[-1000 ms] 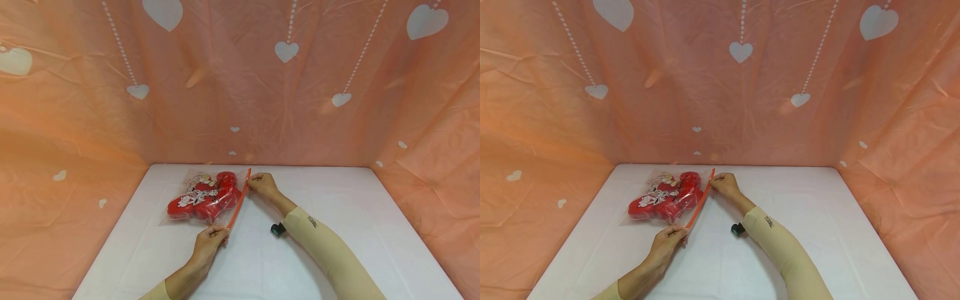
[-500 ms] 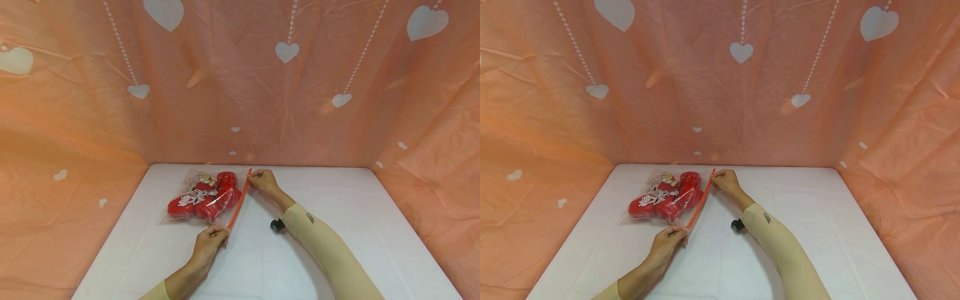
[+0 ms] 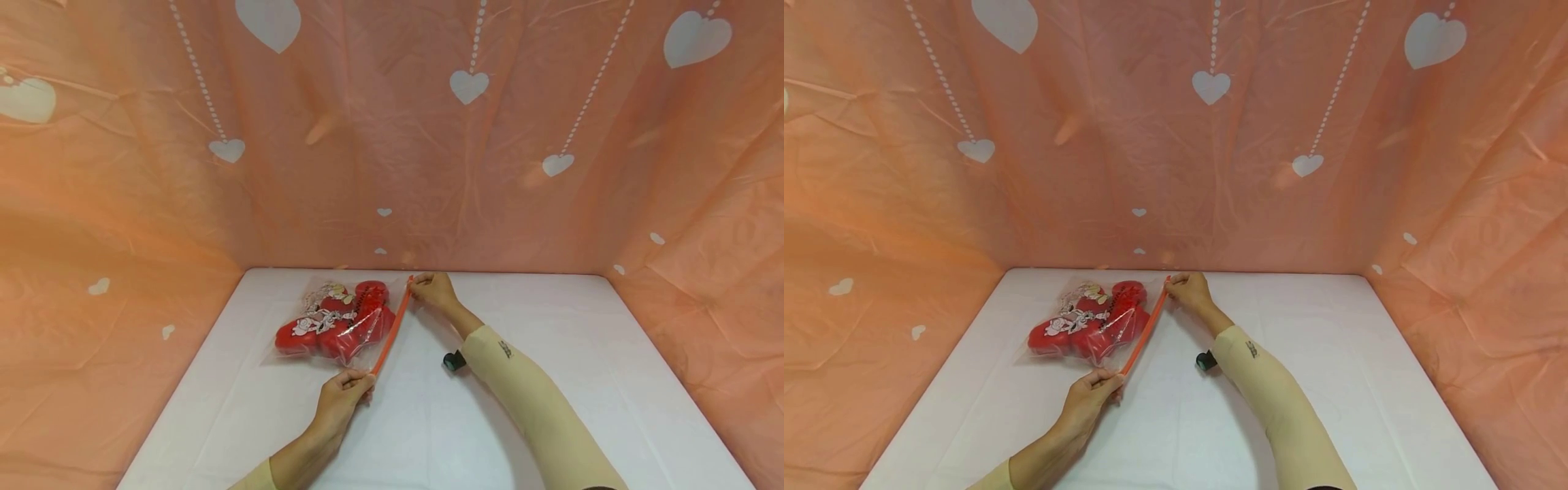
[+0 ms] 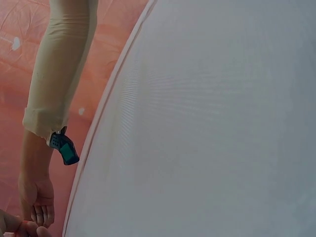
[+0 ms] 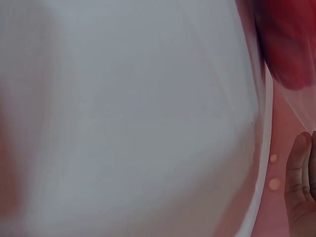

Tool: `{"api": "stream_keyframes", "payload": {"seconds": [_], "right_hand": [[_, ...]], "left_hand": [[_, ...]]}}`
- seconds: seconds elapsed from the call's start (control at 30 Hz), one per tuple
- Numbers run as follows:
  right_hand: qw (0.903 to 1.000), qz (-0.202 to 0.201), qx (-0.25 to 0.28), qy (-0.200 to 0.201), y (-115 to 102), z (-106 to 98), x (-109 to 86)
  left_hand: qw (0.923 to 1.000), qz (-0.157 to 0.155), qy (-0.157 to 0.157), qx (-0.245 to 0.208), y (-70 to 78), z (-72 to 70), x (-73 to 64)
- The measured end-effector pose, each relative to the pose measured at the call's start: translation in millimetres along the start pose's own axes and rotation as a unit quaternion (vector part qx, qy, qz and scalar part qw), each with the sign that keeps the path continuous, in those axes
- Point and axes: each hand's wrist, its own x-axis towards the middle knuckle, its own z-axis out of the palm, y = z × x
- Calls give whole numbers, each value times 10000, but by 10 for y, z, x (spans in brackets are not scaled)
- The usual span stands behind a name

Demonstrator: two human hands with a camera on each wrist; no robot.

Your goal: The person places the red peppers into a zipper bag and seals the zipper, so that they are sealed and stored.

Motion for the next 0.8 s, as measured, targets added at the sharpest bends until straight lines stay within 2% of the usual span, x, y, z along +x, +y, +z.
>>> {"api": "stream_keyframes", "payload": {"seconds": [0.23, 0.57, 0.8], "right_hand": [[9998, 130, 14, 152, -8, -32, 39], [9994, -21, 2, 338, -14, -12, 10], [9990, -81, -162, 410, 22, -8, -23]], "left_hand": [[10000, 3, 0, -21, 2, 10, 1], [10000, 40, -17, 66, 10, 0, 3], [9999, 40, -82, -118, 14, -9, -31]]}}
